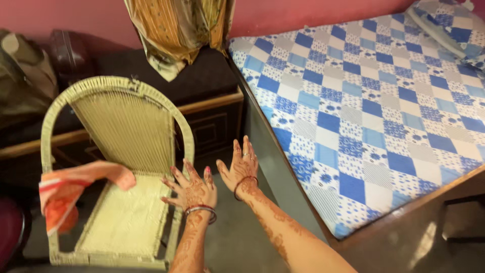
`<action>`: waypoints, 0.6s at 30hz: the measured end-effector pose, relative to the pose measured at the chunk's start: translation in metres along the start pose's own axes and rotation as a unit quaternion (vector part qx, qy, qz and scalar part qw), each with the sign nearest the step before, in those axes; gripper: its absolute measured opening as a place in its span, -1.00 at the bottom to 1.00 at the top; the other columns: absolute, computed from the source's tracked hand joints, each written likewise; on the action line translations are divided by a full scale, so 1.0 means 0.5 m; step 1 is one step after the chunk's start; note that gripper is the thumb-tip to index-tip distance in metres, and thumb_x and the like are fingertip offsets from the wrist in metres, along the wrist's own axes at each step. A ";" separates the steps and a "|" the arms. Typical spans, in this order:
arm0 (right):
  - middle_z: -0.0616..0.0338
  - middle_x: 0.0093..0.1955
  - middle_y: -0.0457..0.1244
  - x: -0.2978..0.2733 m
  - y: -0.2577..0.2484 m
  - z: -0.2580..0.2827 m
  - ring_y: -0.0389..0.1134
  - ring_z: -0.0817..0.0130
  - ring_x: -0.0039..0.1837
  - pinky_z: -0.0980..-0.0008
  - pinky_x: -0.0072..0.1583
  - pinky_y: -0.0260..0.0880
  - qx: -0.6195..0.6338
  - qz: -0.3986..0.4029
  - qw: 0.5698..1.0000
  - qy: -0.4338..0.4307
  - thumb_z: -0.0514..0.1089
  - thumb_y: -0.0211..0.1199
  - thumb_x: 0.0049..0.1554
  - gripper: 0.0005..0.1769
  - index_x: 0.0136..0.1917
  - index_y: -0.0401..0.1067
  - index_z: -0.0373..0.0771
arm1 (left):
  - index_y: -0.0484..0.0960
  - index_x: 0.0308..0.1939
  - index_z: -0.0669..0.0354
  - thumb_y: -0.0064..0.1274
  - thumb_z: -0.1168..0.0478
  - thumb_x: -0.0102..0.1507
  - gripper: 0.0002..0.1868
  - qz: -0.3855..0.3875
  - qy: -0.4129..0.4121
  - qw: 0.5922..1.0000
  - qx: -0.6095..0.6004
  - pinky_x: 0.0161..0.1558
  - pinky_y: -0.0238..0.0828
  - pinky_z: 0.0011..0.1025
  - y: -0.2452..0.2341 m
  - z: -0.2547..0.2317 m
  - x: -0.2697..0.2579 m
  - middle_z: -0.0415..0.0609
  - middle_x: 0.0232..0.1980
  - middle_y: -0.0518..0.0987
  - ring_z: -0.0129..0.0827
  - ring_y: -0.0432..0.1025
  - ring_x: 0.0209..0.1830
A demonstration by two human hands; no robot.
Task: The person organizes a room by first adjusting a wall-mounted electrical switch. They then handle a plastic bag of fruit near a bowl of bananas and apples. The person picks up an electric heater, coils its cord, and places it on a small stool. Finally, they move a plastic chair and a wicker chair to different positions in the room.
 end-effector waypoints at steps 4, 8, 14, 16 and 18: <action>-0.07 0.70 -0.29 0.056 0.040 0.031 -0.26 -0.08 0.66 -0.08 0.53 -0.21 -0.054 0.041 0.997 -0.046 0.21 0.27 0.09 -0.01 0.60 -0.02 -0.24 | -0.25 0.64 -0.24 -0.18 -0.43 0.25 0.02 0.058 -0.005 0.998 0.020 0.33 -0.56 0.57 0.010 0.022 0.118 0.10 0.69 -0.31 0.31 -0.57 0.63; 0.00 0.68 -0.24 0.092 0.087 0.041 -0.25 -0.02 0.67 -0.06 0.53 -0.22 -0.101 0.104 0.988 -0.057 0.17 0.30 0.06 -0.03 0.58 0.01 -0.24 | -0.32 0.64 -0.27 -0.05 -0.42 0.22 0.11 0.102 -0.025 0.994 -0.005 0.33 -0.53 0.59 0.059 0.047 0.200 0.07 0.70 -0.33 0.36 -0.56 0.62; 0.04 0.67 -0.15 0.163 0.180 0.059 -0.20 0.02 0.67 -0.05 0.55 -0.21 -0.117 0.137 0.975 -0.127 0.11 0.36 -0.01 -0.04 0.54 0.11 -0.23 | -0.38 0.64 -0.31 0.07 -0.38 0.18 0.19 0.185 -0.088 0.977 -0.065 0.35 -0.35 0.60 0.157 0.064 0.301 0.04 0.71 -0.33 0.34 -0.50 0.64; 0.06 0.67 -0.14 0.191 0.219 0.069 -0.20 0.04 0.67 -0.05 0.56 -0.21 -0.127 0.167 0.966 -0.149 0.09 0.37 -0.03 -0.05 0.53 0.14 -0.23 | -0.38 0.62 -0.29 0.09 -0.38 0.17 0.19 0.191 -0.094 0.975 -0.067 0.34 -0.33 0.59 0.187 0.072 0.315 0.01 0.72 -0.36 0.32 -0.47 0.63; 0.08 0.67 -0.13 0.231 0.260 0.083 -0.21 0.06 0.67 -0.05 0.57 -0.22 -0.146 0.202 0.953 -0.172 0.07 0.37 -0.03 -0.06 0.53 0.15 -0.24 | -0.39 0.64 -0.25 0.12 -0.34 0.18 0.21 0.205 -0.105 0.971 -0.058 0.39 -0.33 0.54 0.220 0.074 0.330 0.00 0.71 -0.29 0.30 -0.41 0.64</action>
Point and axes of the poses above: each hand's wrist, its own x-axis towards the middle knuckle, its own y-axis out of the palm, z = x × y, the point moved 5 cm from there along x, towards the middle knuckle
